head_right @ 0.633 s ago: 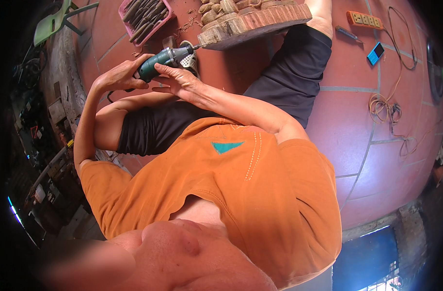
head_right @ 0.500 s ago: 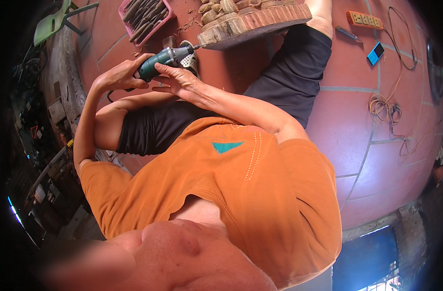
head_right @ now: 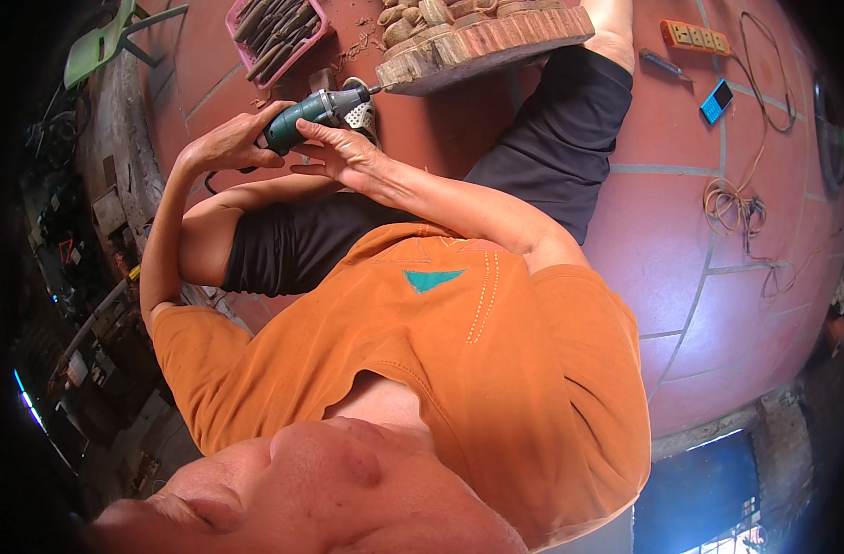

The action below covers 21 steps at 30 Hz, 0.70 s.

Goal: The person sits on the floor and carves a wooden sculpture using a chisel and mallet, then switches to a rotary tool to refine details. The sculpture is held between the legs and rotated as needed.

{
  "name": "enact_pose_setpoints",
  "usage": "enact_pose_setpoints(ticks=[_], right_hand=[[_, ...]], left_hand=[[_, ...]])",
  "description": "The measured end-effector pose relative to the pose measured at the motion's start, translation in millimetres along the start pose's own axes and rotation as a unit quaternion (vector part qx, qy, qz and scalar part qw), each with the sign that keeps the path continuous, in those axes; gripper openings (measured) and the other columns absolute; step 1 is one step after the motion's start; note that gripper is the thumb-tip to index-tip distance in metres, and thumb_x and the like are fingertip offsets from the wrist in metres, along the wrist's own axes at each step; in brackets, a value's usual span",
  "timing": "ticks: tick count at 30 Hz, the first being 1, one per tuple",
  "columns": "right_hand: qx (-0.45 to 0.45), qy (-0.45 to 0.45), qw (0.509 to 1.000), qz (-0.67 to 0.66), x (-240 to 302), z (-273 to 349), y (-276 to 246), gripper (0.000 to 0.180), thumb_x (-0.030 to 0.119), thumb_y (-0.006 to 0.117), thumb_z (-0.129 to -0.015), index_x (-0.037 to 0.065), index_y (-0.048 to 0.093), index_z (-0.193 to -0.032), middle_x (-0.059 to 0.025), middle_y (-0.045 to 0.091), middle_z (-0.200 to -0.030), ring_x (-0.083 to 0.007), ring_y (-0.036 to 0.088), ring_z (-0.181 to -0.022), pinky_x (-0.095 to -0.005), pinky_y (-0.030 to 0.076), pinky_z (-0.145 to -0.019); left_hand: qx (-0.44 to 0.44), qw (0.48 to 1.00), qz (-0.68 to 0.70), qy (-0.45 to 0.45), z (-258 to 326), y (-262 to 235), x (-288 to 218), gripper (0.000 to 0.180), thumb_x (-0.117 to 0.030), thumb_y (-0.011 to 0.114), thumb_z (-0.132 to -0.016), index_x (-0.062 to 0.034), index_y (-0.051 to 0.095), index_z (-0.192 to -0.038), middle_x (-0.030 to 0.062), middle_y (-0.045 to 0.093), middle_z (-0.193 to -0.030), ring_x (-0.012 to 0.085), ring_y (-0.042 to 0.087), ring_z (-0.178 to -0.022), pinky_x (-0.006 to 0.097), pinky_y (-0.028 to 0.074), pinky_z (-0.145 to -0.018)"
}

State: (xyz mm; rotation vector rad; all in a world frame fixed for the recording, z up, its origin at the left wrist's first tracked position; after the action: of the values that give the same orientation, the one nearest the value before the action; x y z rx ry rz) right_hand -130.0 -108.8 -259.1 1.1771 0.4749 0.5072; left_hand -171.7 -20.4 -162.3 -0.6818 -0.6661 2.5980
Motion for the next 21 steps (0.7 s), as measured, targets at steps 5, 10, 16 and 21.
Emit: enact_pose_setpoints(ticks=[5,10,16,21], right_hand=[[0.002,0.0,1.0,0.0,0.3,-1.2,-0.9,0.043,0.025,0.081,-0.086,0.012,0.062,-0.122,-0.0061,0.06,-0.121,-0.0234,0.055,-0.119,-0.0537,0.051,-0.102],[-0.005,0.001,1.0,-0.007,0.4,-0.9,-1.9,0.045,0.023,0.078,-0.089,0.008,0.058,-0.126,-0.007,0.062,-0.124,-0.0264,0.057,-0.121,-0.0563,0.047,-0.107],[-0.002,-0.002,1.0,-0.009,1.2,-2.2,-2.0,0.046,0.022,0.078,-0.088,0.008,0.057,-0.127,-0.0069,0.061,-0.125,-0.0272,0.057,-0.121,-0.0566,0.047,-0.107],[-0.003,0.0,1.0,-0.008,1.3,-1.8,-1.1,0.048,0.023,0.078,-0.088,0.008,0.056,-0.128,-0.0071,0.06,-0.126,-0.0274,0.057,-0.122,-0.0565,0.047,-0.107]], left_hand=[[-0.004,1.0,0.005,0.002,-1.2,0.4,1.5,0.081,-0.021,0.075,-0.074,-0.0128,0.037,-0.145,0.0216,0.062,-0.078,0.0366,0.064,-0.068,0.047,0.048,-0.066],[0.006,1.0,0.013,-0.01,-1.4,-0.5,0.3,0.081,-0.02,0.075,-0.074,-0.013,0.037,-0.145,0.0212,0.063,-0.078,0.0362,0.064,-0.067,0.046,0.048,-0.064],[0.006,1.0,0.014,-0.017,-1.4,-0.2,1.4,0.082,-0.019,0.075,-0.073,-0.0134,0.037,-0.145,0.021,0.063,-0.079,0.0365,0.065,-0.068,0.046,0.049,-0.064],[0.001,1.0,0.01,-0.011,-1.8,0.4,3.7,0.083,-0.019,0.076,-0.073,-0.0135,0.037,-0.146,0.0211,0.064,-0.081,0.0364,0.066,-0.068,0.047,0.049,-0.064]])
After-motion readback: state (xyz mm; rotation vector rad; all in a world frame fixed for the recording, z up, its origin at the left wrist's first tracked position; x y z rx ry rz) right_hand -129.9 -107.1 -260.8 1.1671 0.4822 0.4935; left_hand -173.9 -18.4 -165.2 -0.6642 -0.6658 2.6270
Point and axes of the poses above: each hand's wrist, its own z-axis away from the middle knuckle, its own y-axis out of the palm, x = y × z, the point moved 9 cm from there along -z, towards the middle knuckle
